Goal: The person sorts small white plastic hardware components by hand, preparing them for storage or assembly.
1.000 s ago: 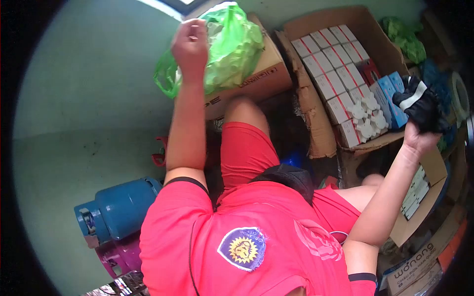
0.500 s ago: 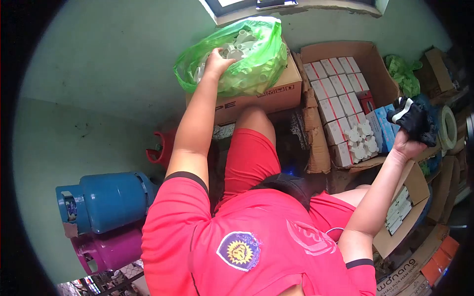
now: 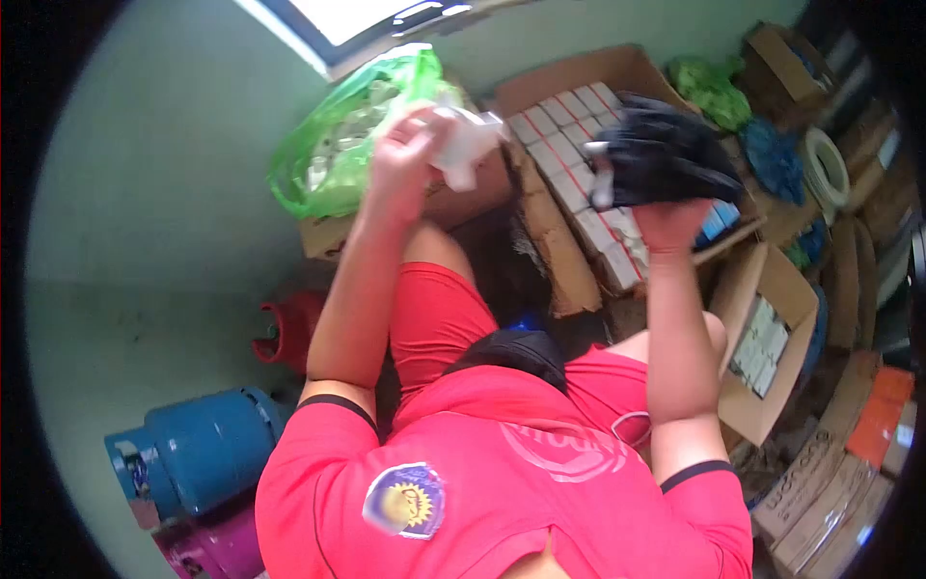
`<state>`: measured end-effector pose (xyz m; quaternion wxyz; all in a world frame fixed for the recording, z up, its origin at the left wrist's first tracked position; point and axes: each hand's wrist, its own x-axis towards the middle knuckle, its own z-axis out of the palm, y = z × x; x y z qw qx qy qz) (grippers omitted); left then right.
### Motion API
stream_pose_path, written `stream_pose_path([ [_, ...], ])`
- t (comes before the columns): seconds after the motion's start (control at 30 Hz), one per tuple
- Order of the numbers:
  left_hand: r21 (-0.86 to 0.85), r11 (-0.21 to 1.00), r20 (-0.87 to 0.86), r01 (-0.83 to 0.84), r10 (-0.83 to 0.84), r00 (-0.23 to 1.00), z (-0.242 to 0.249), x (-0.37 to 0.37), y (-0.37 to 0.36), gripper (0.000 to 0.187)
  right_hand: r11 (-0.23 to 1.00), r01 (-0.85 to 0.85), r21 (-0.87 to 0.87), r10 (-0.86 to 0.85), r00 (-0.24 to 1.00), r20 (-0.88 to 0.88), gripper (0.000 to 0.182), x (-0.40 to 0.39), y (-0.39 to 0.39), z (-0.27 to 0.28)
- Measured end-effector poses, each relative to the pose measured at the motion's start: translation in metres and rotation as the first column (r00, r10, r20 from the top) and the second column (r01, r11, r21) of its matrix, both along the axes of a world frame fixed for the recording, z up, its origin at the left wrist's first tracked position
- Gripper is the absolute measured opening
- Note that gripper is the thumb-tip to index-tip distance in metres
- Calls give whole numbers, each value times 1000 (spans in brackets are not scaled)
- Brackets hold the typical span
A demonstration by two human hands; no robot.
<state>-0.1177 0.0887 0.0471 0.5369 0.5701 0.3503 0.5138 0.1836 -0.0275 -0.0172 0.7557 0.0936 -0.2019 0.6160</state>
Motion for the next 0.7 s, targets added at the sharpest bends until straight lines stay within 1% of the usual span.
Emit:
stream_pose_path([
  [0.03, -27, 989, -19, 144, -144, 989, -30, 22, -9, 21, 999, -13, -44, 16, 997, 75, 63, -18, 0, -5],
  [0.07, -165, 966, -62, 198, -210, 976, -37, 49, -30, 20, 970, 201, -134, -101, 840, 533, 58, -43, -2, -11],
  [0.1, -300, 921, -100, 249, -290, 952, -43, 71, -51, 19, 898, 440, -14, -246, 527, 814, 54, -53, -5, -11],
  [0.13, -382, 896, 11, 226, -240, 971, -54, 81, -58, 17, 773, 615, 160, -285, 111, 952, 50, -64, -8, -10],
  [0.17, -473, 841, 36, 261, -278, 960, -61, 83, -56, 18, 597, 653, 467, -368, -295, 882, 46, -62, -10, -5],
  [0.23, -498, 838, -40, 222, -278, 960, -53, 87, -63, 19, 560, 690, 458, -285, -359, 889, 42, -62, -10, -14],
  [0.27, -365, 899, -107, 242, -299, 948, -54, 89, -65, 19, 561, 723, 404, -259, -310, 915, 33, -66, -15, -16],
  [0.3, -210, 948, -151, 240, -274, 950, -54, 82, -64, 20, 567, 745, 352, -208, -284, 936, 33, -68, -16, -19],
  [0.33, -17, 984, -266, 175, -173, 948, -54, 84, -65, 19, 572, 778, 260, -145, -216, 966, 35, -67, -17, -22],
  [0.37, 166, 970, -410, 178, -96, 907, -52, 87, -68, 20, 573, 802, 169, -89, -144, 986, 36, -67, -17, -25],
  [0.4, 343, 917, -528, 204, 8, 849, -49, 90, -75, 20, 546, 833, 94, -92, -53, 994, 36, -65, -15, -35],
  [0.43, 506, 825, -609, 251, 136, 781, -46, 93, -80, 22, 520, 854, 19, -101, 40, 994, 36, -62, -10, -46],
  [0.47, 640, 707, -602, 301, 218, 768, -49, 97, -83, 24, 496, 866, -56, -116, 130, 985, 37, -61, -5, -57],
  [0.5, 697, 637, -552, 329, 183, 814, -52, 102, -84, 27, 557, 788, -263, -60, 354, 933, 36, -59, -7, -56],
  [0.53, 700, 600, -580, 386, 163, 798, -51, 105, -83, 29, 607, 661, -441, 7, 550, 835, 35, -56, -10, -56],
  [0.57, 699, 564, -607, 439, 143, 782, -50, 109, -82, 30, 641, 495, -587, 89, 712, 697, 35, -52, -14, -55],
  [0.6, 670, 563, -639, 483, 107, 762, -44, 115, -82, 34, 639, 349, -686, 188, 793, 579, 32, -45, -17, -50],
  [0.7, 618, 581, -678, 530, 53, 733, -26, 129, -94, 36, 653, 303, -694, 187, 824, 535, 35, -30, -27, -40],
])
